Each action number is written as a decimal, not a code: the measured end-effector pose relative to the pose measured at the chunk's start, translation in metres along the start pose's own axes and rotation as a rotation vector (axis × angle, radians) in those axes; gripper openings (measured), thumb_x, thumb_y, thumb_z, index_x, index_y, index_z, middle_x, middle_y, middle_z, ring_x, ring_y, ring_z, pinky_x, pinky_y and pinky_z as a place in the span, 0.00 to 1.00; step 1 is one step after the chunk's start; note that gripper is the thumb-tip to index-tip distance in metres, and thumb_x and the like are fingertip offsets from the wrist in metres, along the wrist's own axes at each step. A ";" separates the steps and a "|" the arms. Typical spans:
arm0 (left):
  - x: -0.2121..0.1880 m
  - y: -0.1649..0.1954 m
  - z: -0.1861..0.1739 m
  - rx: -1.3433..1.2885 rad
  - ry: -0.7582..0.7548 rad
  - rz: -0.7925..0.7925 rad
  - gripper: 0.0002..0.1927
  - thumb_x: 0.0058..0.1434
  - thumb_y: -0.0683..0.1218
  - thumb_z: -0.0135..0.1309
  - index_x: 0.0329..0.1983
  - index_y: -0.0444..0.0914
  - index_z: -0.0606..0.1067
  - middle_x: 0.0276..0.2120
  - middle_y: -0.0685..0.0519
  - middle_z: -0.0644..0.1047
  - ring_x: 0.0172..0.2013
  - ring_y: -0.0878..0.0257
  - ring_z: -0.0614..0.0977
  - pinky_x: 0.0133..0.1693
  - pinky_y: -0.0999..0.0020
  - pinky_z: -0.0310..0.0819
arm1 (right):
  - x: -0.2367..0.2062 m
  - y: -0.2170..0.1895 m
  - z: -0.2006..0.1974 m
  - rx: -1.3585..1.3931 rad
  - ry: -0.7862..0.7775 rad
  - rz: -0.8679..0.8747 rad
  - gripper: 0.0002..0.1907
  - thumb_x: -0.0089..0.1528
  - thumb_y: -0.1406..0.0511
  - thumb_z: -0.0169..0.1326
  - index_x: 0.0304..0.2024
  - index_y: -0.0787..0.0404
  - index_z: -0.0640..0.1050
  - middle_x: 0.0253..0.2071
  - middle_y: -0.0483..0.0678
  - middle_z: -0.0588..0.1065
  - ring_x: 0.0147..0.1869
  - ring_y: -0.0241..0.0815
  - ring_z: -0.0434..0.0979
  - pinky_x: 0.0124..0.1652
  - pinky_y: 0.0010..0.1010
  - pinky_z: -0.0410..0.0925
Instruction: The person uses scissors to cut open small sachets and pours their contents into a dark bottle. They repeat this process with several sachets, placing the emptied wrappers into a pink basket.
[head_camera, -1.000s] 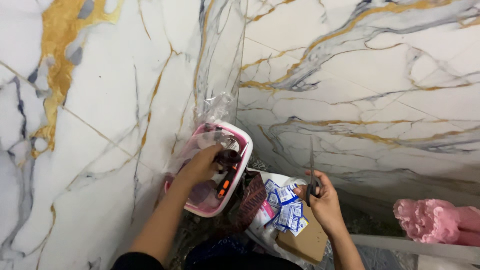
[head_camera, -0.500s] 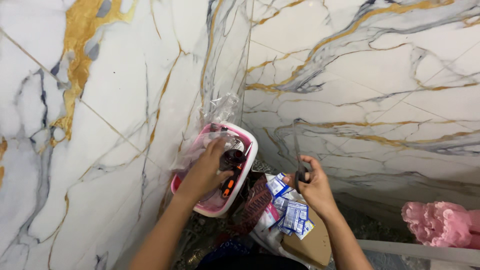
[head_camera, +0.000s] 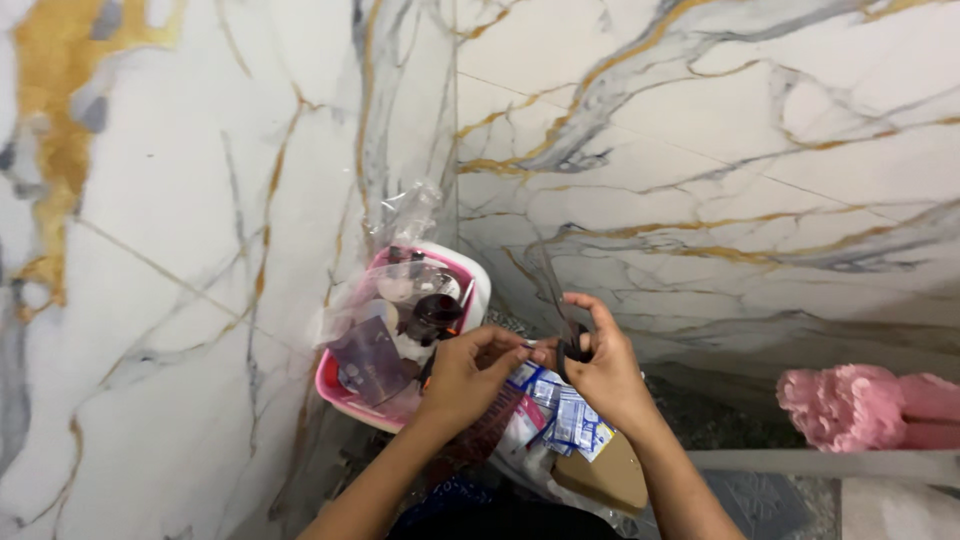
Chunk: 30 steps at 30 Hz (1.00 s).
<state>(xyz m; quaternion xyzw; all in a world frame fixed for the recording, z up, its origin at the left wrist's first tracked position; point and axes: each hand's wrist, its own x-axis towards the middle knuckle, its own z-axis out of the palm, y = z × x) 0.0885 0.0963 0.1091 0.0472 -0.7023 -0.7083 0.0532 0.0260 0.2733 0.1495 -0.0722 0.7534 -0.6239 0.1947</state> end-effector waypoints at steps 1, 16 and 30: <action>0.001 -0.005 0.004 -0.017 0.014 -0.024 0.06 0.61 0.40 0.62 0.39 0.32 0.80 0.30 0.54 0.83 0.31 0.72 0.81 0.35 0.75 0.76 | -0.006 -0.001 -0.004 -0.132 0.060 0.042 0.38 0.55 0.76 0.62 0.66 0.58 0.64 0.27 0.52 0.80 0.31 0.34 0.74 0.32 0.24 0.65; -0.002 -0.003 0.073 -0.038 -0.066 -0.026 0.10 0.64 0.43 0.60 0.42 0.31 0.83 0.32 0.50 0.86 0.32 0.70 0.82 0.35 0.75 0.77 | -0.047 0.002 -0.056 0.063 0.170 -0.099 0.38 0.55 0.78 0.58 0.65 0.60 0.61 0.33 0.50 0.84 0.37 0.31 0.83 0.35 0.20 0.72; -0.016 0.002 0.107 0.606 -0.035 0.615 0.18 0.60 0.41 0.57 0.54 0.32 0.76 0.61 0.37 0.75 0.46 0.46 0.82 0.47 0.57 0.76 | -0.042 0.034 -0.071 0.288 0.311 -0.007 0.40 0.57 0.77 0.57 0.68 0.62 0.56 0.35 0.54 0.83 0.37 0.38 0.85 0.37 0.27 0.77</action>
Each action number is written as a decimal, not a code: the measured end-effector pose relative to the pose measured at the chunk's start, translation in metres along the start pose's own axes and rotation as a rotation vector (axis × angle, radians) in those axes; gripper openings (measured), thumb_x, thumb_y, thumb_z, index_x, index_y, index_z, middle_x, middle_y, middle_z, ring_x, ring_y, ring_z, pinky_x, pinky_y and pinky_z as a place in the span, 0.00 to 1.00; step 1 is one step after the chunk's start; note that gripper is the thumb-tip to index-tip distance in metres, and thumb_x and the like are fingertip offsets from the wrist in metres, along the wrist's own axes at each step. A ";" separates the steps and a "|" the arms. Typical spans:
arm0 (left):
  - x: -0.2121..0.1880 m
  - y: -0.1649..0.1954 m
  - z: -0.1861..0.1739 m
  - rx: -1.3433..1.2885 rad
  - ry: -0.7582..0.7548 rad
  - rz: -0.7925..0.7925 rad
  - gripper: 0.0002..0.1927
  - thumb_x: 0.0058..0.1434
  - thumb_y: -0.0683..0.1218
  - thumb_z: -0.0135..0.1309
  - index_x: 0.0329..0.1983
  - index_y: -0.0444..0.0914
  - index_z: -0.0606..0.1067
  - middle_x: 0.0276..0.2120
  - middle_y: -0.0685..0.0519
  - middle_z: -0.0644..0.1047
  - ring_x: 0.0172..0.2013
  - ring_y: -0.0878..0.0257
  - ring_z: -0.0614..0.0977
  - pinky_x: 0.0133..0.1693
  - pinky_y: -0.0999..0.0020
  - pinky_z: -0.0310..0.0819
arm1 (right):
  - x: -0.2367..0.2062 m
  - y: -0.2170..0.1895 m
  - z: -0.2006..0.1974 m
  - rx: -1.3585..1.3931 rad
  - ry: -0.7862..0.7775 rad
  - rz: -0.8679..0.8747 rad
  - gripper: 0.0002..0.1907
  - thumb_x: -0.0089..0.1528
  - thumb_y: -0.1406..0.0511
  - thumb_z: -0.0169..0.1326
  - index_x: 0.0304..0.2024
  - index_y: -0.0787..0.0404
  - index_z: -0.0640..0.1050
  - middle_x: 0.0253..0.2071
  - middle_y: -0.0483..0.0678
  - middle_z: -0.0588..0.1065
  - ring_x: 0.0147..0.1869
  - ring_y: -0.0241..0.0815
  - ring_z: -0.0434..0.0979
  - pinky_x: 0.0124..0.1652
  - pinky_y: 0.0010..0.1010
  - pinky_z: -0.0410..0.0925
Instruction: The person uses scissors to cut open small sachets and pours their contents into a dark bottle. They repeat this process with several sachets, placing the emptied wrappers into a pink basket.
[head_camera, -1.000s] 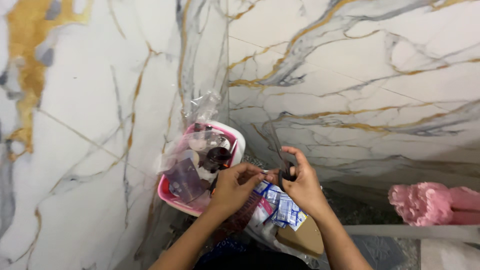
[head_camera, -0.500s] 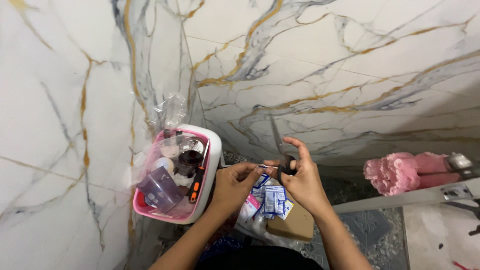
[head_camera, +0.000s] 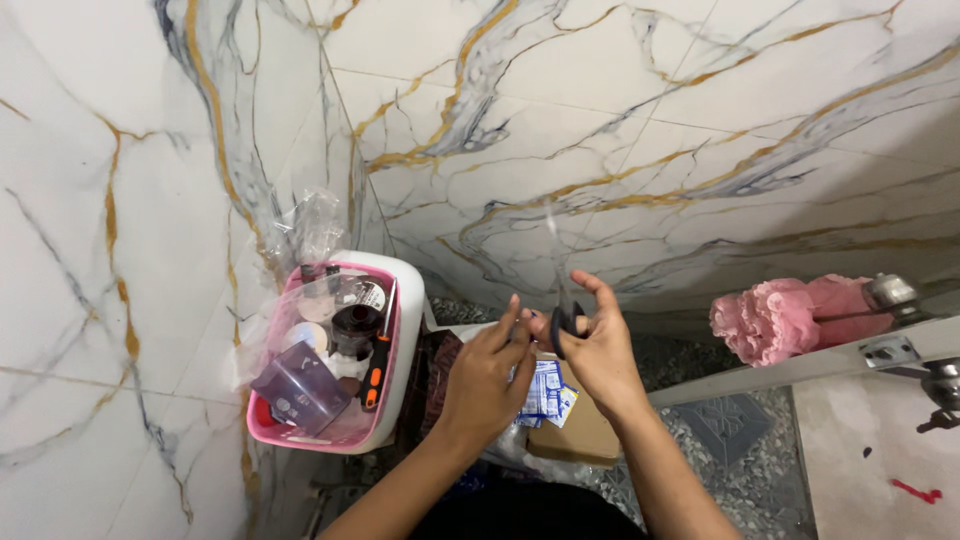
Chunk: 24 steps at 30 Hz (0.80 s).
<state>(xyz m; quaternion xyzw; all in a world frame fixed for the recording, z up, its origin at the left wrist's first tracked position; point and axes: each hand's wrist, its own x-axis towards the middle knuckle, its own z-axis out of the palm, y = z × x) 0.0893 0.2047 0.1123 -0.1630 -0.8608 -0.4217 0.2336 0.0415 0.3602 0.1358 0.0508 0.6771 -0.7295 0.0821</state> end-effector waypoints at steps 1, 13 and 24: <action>0.000 -0.001 0.001 0.014 0.009 0.019 0.15 0.58 0.41 0.58 0.49 0.34 0.78 0.61 0.38 0.76 0.46 0.46 0.82 0.47 0.56 0.75 | 0.000 0.003 -0.002 0.013 -0.040 -0.003 0.42 0.56 0.78 0.57 0.69 0.62 0.54 0.36 0.55 0.83 0.40 0.38 0.85 0.39 0.28 0.78; -0.005 -0.024 -0.005 -0.509 -0.095 -0.617 0.12 0.70 0.47 0.54 0.47 0.33 0.80 0.29 0.52 0.81 0.30 0.74 0.77 0.32 0.75 0.71 | 0.003 0.016 -0.008 -0.101 -0.061 -0.007 0.43 0.55 0.79 0.60 0.70 0.63 0.58 0.28 0.50 0.80 0.31 0.34 0.80 0.33 0.24 0.72; -0.010 -0.039 0.002 -0.705 -0.028 -0.643 0.10 0.64 0.45 0.61 0.37 0.31 0.82 0.28 0.57 0.81 0.29 0.75 0.77 0.32 0.78 0.71 | -0.006 0.009 0.004 -0.122 -0.088 -0.047 0.48 0.52 0.77 0.66 0.70 0.61 0.57 0.29 0.52 0.82 0.33 0.33 0.81 0.33 0.21 0.71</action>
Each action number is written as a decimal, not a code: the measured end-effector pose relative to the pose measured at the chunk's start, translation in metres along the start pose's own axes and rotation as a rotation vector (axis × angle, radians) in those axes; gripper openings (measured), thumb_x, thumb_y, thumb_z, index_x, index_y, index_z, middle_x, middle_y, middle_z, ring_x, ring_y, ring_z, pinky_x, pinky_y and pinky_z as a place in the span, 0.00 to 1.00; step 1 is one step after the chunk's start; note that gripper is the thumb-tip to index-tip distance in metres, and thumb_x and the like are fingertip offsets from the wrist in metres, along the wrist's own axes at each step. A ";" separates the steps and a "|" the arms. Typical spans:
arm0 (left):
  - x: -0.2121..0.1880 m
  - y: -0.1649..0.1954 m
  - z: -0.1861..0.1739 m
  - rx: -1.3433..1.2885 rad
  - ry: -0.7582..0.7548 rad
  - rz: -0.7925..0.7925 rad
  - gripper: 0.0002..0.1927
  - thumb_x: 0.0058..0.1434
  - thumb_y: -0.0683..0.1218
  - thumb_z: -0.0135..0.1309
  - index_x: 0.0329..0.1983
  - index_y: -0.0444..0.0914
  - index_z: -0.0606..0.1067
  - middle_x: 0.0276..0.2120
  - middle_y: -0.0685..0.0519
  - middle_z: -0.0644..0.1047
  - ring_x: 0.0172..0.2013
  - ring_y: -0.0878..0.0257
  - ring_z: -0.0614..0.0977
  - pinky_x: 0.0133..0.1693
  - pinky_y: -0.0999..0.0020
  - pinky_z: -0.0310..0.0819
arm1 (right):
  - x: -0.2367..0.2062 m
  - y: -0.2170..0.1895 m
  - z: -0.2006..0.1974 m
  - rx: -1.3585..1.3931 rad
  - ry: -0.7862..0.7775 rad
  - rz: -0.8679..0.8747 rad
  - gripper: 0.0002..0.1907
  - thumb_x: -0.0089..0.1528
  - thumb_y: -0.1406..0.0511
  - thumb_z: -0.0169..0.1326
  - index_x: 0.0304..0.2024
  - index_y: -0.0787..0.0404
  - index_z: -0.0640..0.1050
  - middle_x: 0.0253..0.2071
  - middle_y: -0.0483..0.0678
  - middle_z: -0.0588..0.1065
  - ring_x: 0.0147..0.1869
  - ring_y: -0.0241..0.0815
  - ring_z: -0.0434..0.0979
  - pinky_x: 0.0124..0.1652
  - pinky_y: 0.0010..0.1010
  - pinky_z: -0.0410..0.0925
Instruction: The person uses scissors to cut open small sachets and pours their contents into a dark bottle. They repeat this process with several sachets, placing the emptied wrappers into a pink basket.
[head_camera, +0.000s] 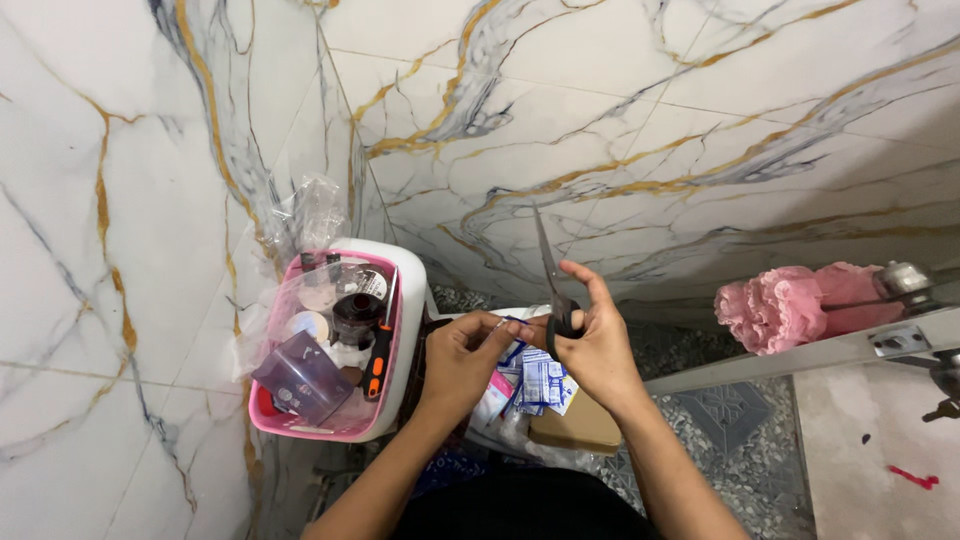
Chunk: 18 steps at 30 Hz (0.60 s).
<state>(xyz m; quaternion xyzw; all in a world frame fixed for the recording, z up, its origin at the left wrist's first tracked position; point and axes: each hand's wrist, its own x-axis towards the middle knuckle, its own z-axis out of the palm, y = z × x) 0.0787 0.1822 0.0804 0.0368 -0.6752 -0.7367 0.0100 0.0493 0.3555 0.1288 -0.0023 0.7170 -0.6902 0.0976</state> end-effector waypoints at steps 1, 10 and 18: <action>-0.001 0.000 0.001 -0.035 -0.009 -0.001 0.10 0.64 0.44 0.61 0.37 0.31 0.81 0.29 0.57 0.82 0.30 0.75 0.78 0.33 0.78 0.71 | -0.001 -0.003 0.001 -0.009 0.001 -0.007 0.48 0.52 0.77 0.66 0.70 0.61 0.57 0.29 0.52 0.82 0.33 0.33 0.81 0.33 0.21 0.71; -0.004 0.012 0.003 -0.263 -0.199 -0.067 0.12 0.66 0.47 0.55 0.48 0.35 0.78 0.38 0.57 0.82 0.38 0.75 0.80 0.40 0.79 0.74 | -0.013 -0.039 0.000 -0.110 -0.005 0.005 0.49 0.53 0.76 0.64 0.72 0.56 0.56 0.29 0.54 0.80 0.32 0.35 0.78 0.31 0.25 0.68; -0.004 0.013 0.006 -0.377 -0.088 -0.066 0.12 0.67 0.48 0.57 0.44 0.34 0.75 0.34 0.55 0.80 0.34 0.72 0.78 0.37 0.75 0.74 | -0.029 -0.060 0.006 -0.110 0.114 0.008 0.54 0.48 0.75 0.65 0.72 0.54 0.53 0.33 0.49 0.84 0.35 0.33 0.85 0.35 0.23 0.75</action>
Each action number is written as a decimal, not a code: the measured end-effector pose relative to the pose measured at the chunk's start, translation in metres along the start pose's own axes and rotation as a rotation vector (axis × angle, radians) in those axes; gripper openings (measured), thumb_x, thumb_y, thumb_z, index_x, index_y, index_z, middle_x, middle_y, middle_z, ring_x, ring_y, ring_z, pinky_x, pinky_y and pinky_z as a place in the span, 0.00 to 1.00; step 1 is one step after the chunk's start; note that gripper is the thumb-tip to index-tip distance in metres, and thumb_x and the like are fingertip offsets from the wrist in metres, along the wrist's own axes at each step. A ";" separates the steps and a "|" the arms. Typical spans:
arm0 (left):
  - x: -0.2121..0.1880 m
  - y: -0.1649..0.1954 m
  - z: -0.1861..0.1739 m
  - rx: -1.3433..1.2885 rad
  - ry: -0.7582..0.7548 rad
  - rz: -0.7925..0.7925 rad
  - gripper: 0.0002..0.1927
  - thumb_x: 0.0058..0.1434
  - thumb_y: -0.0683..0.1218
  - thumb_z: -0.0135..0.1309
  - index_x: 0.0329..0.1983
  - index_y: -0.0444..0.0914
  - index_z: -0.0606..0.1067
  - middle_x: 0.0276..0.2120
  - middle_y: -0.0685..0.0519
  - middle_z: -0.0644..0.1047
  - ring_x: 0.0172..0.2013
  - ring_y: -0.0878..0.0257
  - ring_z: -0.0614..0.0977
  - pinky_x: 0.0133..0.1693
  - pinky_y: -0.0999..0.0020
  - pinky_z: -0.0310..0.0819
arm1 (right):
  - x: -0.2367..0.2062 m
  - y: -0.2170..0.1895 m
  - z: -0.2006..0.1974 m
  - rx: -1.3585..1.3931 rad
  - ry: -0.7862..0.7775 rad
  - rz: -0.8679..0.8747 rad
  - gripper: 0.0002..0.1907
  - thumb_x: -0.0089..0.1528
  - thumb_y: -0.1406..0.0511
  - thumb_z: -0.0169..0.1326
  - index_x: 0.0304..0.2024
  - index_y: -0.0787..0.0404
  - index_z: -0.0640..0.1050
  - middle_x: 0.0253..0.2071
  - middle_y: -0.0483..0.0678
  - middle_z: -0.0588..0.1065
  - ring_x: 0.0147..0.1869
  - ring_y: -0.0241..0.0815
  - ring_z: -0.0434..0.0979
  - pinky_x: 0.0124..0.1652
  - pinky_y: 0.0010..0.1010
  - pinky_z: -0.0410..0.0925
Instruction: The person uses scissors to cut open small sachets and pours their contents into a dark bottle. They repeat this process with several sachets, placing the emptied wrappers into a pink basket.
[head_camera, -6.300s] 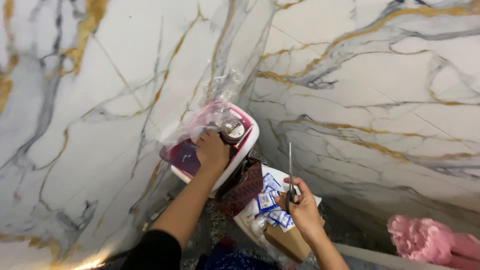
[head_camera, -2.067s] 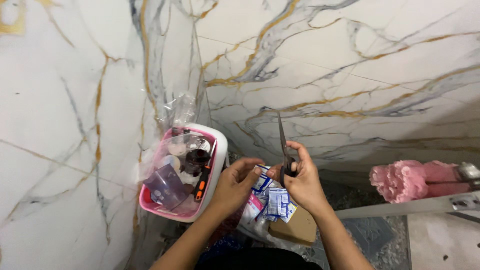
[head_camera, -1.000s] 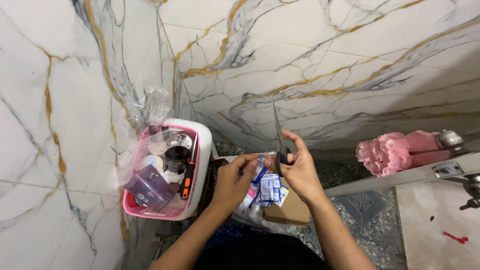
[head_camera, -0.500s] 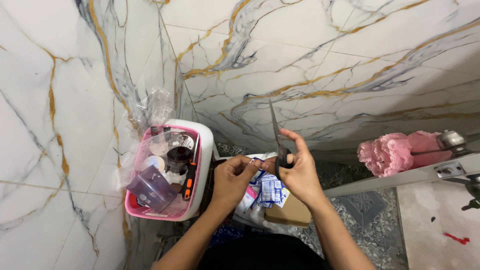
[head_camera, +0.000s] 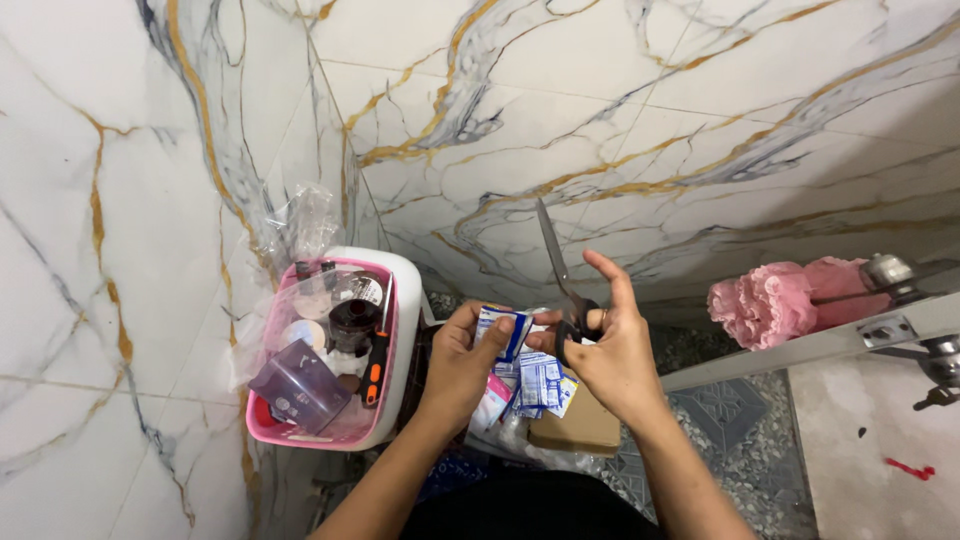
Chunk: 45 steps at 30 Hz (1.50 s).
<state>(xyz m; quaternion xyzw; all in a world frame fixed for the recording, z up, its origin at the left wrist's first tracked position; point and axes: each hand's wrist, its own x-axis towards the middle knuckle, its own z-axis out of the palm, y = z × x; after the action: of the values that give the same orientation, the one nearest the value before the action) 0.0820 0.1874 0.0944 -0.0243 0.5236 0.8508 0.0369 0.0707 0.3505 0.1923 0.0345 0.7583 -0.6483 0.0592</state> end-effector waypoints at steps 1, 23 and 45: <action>0.000 -0.002 0.001 0.023 -0.015 0.009 0.12 0.68 0.48 0.57 0.44 0.34 0.74 0.35 0.55 0.79 0.35 0.72 0.78 0.38 0.75 0.74 | -0.001 0.001 0.001 -0.031 0.007 -0.028 0.54 0.48 0.75 0.67 0.71 0.54 0.53 0.33 0.49 0.84 0.35 0.32 0.84 0.35 0.22 0.74; 0.001 0.005 0.007 0.051 0.018 0.069 0.12 0.71 0.50 0.51 0.47 0.37 0.69 0.38 0.57 0.75 0.38 0.74 0.75 0.39 0.77 0.71 | 0.030 0.027 0.006 0.115 -0.069 -0.123 0.47 0.52 0.77 0.65 0.69 0.60 0.57 0.29 0.48 0.80 0.32 0.31 0.80 0.32 0.20 0.71; -0.014 0.027 -0.024 0.055 0.062 0.140 0.07 0.68 0.40 0.54 0.47 0.34 0.74 0.39 0.59 0.81 0.36 0.76 0.76 0.38 0.79 0.69 | 0.047 0.011 0.049 0.138 -0.245 -0.072 0.35 0.54 0.84 0.50 0.61 0.61 0.59 0.30 0.50 0.80 0.34 0.35 0.81 0.32 0.23 0.72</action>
<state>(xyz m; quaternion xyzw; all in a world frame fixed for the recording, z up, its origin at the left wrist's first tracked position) 0.0937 0.1534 0.1092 -0.0130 0.5482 0.8354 -0.0385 0.0274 0.3022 0.1679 -0.0682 0.6996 -0.7001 0.1255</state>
